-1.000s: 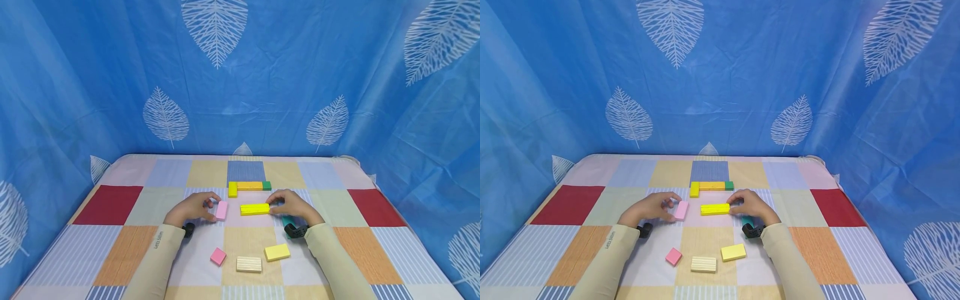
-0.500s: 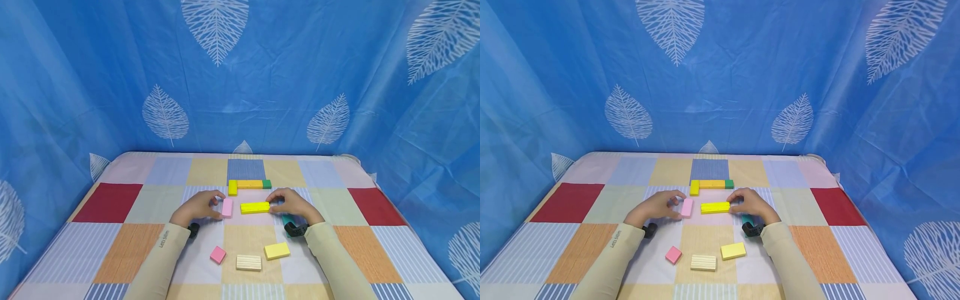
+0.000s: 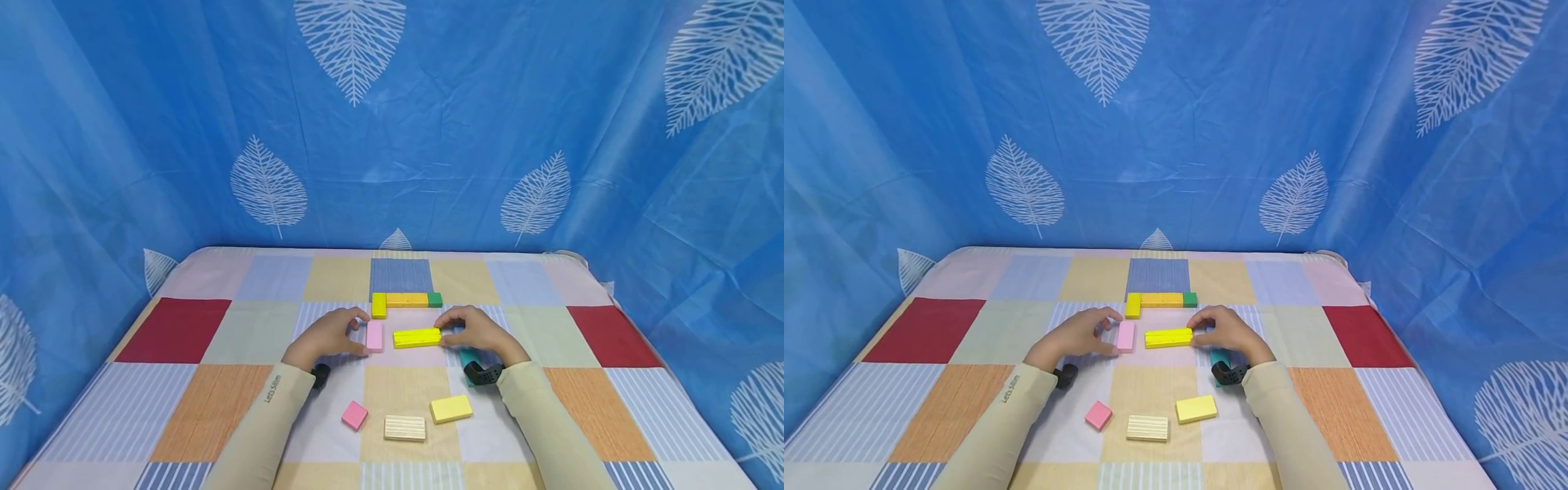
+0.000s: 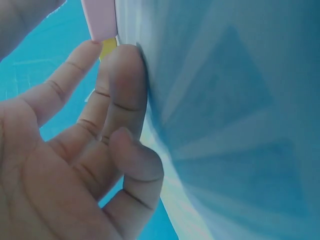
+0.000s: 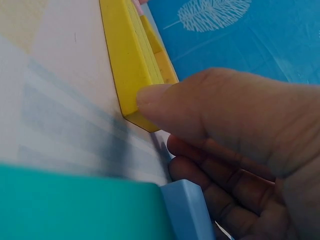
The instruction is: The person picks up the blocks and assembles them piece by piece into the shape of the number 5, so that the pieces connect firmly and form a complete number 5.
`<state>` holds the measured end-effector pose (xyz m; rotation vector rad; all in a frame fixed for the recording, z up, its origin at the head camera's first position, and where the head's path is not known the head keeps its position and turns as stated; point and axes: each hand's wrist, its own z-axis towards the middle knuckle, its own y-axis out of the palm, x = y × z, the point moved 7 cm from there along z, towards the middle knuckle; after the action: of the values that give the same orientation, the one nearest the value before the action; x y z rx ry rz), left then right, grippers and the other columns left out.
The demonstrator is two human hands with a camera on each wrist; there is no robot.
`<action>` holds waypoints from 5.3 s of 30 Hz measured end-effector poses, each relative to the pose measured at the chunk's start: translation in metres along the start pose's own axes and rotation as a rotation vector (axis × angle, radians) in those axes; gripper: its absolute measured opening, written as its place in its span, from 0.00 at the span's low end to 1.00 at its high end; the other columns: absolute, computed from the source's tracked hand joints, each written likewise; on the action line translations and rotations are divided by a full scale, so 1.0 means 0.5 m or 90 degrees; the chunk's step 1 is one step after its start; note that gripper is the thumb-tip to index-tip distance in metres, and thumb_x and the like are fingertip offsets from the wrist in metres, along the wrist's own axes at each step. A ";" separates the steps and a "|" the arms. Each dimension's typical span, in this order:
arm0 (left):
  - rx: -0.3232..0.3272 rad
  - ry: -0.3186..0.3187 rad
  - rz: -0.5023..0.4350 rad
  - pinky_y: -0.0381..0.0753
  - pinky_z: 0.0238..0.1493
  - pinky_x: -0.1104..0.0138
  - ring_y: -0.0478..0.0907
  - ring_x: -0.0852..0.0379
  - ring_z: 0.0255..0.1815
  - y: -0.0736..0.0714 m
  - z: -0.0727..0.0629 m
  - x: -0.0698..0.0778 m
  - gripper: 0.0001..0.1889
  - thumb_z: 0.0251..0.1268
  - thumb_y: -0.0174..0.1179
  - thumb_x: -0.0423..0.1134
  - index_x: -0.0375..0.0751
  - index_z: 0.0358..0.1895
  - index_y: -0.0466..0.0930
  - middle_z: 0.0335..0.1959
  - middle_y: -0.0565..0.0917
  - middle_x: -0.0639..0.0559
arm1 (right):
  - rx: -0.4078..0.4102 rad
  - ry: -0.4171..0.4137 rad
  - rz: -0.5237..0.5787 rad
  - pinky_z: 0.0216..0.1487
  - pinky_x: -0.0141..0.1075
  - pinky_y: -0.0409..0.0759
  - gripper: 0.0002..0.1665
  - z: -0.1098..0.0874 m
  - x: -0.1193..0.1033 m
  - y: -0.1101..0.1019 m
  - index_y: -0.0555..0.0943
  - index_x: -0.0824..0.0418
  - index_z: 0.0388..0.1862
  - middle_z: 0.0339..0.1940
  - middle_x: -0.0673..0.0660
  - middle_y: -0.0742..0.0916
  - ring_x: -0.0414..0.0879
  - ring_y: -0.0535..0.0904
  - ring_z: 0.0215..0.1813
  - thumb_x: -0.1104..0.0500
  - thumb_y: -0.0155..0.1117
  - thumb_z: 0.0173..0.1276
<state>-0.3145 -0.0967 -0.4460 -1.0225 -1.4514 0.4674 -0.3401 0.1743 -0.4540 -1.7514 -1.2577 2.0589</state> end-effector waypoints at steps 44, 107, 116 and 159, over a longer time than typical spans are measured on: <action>0.015 -0.019 -0.004 0.82 0.56 0.54 0.77 0.49 0.47 0.003 0.011 0.005 0.30 0.59 0.83 0.40 0.45 0.65 0.82 0.51 0.85 0.47 | 0.033 -0.007 -0.014 0.60 0.53 0.83 0.14 0.001 -0.029 0.016 0.90 0.67 0.53 0.49 0.59 0.90 0.53 0.85 0.51 0.67 0.77 0.70; 0.017 -0.027 0.033 0.83 0.51 0.57 0.76 0.50 0.46 0.007 0.016 0.004 0.28 0.63 0.81 0.43 0.44 0.65 0.83 0.49 0.83 0.48 | 0.029 0.035 -0.014 0.61 0.51 0.84 0.16 0.009 -0.021 0.015 0.89 0.67 0.58 0.51 0.59 0.90 0.50 0.83 0.50 0.67 0.73 0.74; 0.020 -0.022 0.038 0.83 0.51 0.57 0.77 0.50 0.46 0.004 0.014 0.008 0.29 0.63 0.81 0.44 0.44 0.65 0.83 0.49 0.83 0.48 | 0.032 0.035 -0.017 0.61 0.50 0.84 0.16 0.008 -0.021 0.013 0.89 0.67 0.57 0.51 0.59 0.90 0.50 0.83 0.50 0.68 0.74 0.72; -0.187 0.247 -0.252 0.78 0.48 0.64 0.78 0.51 0.44 0.006 -0.126 0.011 0.24 0.80 0.65 0.36 0.33 0.72 0.73 0.53 0.82 0.43 | 0.073 0.124 0.244 0.54 0.35 0.85 0.25 -0.098 0.085 -0.080 0.79 0.75 0.69 0.62 0.68 0.86 0.48 0.84 0.54 0.64 0.67 0.78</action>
<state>-0.2534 -0.1089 -0.4338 -0.9569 -1.3436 -0.2266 -0.3255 0.2490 -0.4567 -2.2097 -0.7822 2.0281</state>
